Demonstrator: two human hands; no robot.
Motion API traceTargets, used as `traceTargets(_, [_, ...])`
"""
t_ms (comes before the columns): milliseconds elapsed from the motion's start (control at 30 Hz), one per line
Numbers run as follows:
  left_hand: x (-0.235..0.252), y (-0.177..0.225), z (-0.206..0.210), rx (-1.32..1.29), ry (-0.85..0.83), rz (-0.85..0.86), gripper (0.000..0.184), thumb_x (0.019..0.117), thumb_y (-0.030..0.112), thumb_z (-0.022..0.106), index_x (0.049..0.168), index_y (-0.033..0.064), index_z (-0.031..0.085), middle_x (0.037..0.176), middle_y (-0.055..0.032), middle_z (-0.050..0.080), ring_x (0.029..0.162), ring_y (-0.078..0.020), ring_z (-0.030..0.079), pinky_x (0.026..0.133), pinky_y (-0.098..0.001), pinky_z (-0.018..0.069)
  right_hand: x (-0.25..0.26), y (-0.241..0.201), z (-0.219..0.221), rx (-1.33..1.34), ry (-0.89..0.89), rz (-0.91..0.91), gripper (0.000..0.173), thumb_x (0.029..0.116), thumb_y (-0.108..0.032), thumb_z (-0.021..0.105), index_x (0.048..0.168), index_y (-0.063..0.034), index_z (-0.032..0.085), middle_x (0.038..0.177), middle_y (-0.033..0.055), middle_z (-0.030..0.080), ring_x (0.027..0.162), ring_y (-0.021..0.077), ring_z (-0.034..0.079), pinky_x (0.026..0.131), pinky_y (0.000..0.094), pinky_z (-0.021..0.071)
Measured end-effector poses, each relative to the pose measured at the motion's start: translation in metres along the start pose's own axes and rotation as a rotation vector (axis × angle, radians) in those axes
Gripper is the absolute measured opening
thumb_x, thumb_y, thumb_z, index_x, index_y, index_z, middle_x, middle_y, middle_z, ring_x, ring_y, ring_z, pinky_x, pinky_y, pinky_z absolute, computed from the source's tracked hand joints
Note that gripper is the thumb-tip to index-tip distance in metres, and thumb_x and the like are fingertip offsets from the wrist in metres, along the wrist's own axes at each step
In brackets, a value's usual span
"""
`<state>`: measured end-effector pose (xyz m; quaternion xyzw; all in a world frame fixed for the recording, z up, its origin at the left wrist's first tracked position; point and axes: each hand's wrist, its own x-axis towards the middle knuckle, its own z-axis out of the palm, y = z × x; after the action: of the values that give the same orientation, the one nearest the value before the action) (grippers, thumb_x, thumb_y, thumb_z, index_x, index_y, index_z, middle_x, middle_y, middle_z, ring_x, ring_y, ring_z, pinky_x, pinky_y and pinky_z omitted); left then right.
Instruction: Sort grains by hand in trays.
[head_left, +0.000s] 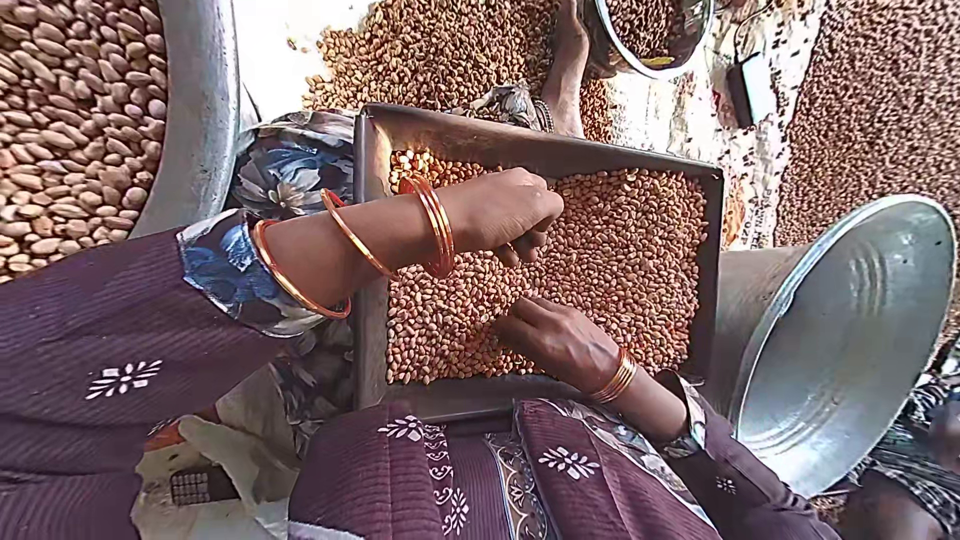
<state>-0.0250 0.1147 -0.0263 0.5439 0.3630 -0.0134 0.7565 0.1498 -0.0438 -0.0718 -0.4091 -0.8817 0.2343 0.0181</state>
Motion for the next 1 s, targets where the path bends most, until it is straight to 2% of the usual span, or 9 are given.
traceTargets(300, [-0.003,0.002,0.004,0.063,0.006,-0.008,0.020,0.1094,0.013,0.045,0.101,0.0040,0.061,0.084,-0.0028,0.059,0.076,-0.0082,0.062,0.071,-0.0227,0.0528,0.005,-0.004,0.007,-0.021,0.006,0.003,0.016,0.0986,-0.011,0.057,0.094,-0.0029,0.069,0.087,0.0131,0.067,0.077,0.0283,0.070,0.061,0.0365,0.0582])
traceTargets(500, [0.004,-0.006,0.005,0.131,0.016,-0.025,0.021,0.1091,0.017,0.047,0.111,0.0036,0.063,0.098,-0.0067,0.065,0.086,-0.0104,0.067,0.078,-0.0273,0.0562,0.014,-0.002,-0.017,-0.047,0.092,0.007,0.017,0.0933,-0.017,0.060,0.090,-0.0043,0.071,0.084,0.0114,0.066,0.076,0.0259,0.068,0.061,0.0348,0.0563])
traceTargets(567, [0.005,-0.007,0.007,0.089,-0.017,-0.049,0.027,0.1116,0.022,0.043,0.114,0.0021,0.061,0.100,-0.0076,0.064,0.087,-0.0107,0.066,0.080,-0.0281,0.0556,0.018,-0.001,-0.038,-0.074,0.228,0.043,0.015,0.0933,-0.017,0.064,0.095,-0.0032,0.069,0.085,0.0127,0.064,0.073,0.0251,0.066,0.059,0.0336,0.0544])
traceTargets(700, [0.005,-0.008,0.014,-0.111,-0.079,-0.165,0.040,0.1140,0.030,0.032,0.103,0.0052,0.061,0.085,-0.0028,0.058,0.075,-0.0101,0.060,0.070,-0.0260,0.0518,0.012,0.001,-0.071,-0.148,0.370,0.190,0.022,0.0969,-0.018,0.068,0.112,-0.0025,0.070,0.091,0.0140,0.065,0.063,0.0195,0.060,0.053,0.0288,0.0499])
traceTargets(800, [0.002,-0.003,0.013,-0.093,-0.066,-0.165,0.034,0.1126,0.023,0.038,0.090,0.0083,0.059,0.070,0.0016,0.053,0.056,-0.0037,0.049,0.051,-0.0163,0.0393,-0.002,0.002,-0.079,-0.183,0.227,0.443,0.022,0.1005,-0.024,0.062,0.106,-0.0036,0.070,0.087,0.0119,0.070,0.062,0.0235,0.067,0.052,0.0376,0.0549])
traceTargets(867, [0.000,0.001,0.009,-0.091,-0.024,-0.117,0.034,0.1123,0.022,0.039,0.088,0.0089,0.059,0.069,0.0022,0.053,0.054,-0.0029,0.048,0.050,-0.0156,0.0375,0.000,-0.003,-0.071,-0.118,-0.082,0.736,0.040,0.1027,-0.036,0.061,0.118,0.0007,0.062,0.090,0.0194,0.069,0.069,0.0367,0.070,0.060,0.0538,0.0549])
traceTargets(900, [-0.001,0.002,0.006,-0.106,0.007,-0.089,0.034,0.1123,0.022,0.039,0.088,0.0090,0.060,0.070,0.0022,0.054,0.055,-0.0031,0.049,0.050,-0.0158,0.0386,0.007,-0.008,-0.062,-0.065,-0.267,0.861,0.049,0.1043,-0.041,0.059,0.129,0.0014,0.055,0.104,0.0241,0.067,0.079,0.0411,0.070,0.069,0.0575,0.0554])
traceTargets(933, [-0.001,0.004,0.003,-0.127,0.042,-0.059,0.034,0.1120,0.021,0.039,0.089,0.0094,0.060,0.071,0.0022,0.055,0.056,-0.0034,0.050,0.051,-0.0161,0.0402,0.015,-0.014,-0.050,-0.006,-0.388,0.905,0.054,0.1061,-0.041,0.055,0.141,-0.0004,0.046,0.119,0.0252,0.062,0.087,0.0406,0.071,0.076,0.0560,0.0565])
traceTargets(1000, [-0.001,0.007,-0.004,-0.185,0.120,-0.005,0.034,0.1117,0.021,0.038,0.088,0.0109,0.060,0.071,0.0035,0.055,0.057,-0.0030,0.051,0.051,-0.0158,0.0409,0.017,-0.025,-0.026,0.158,-0.273,0.750,0.054,0.1070,-0.030,0.051,0.153,-0.0055,0.038,0.131,0.0214,0.057,0.085,0.0302,0.071,0.074,0.0449,0.0586])
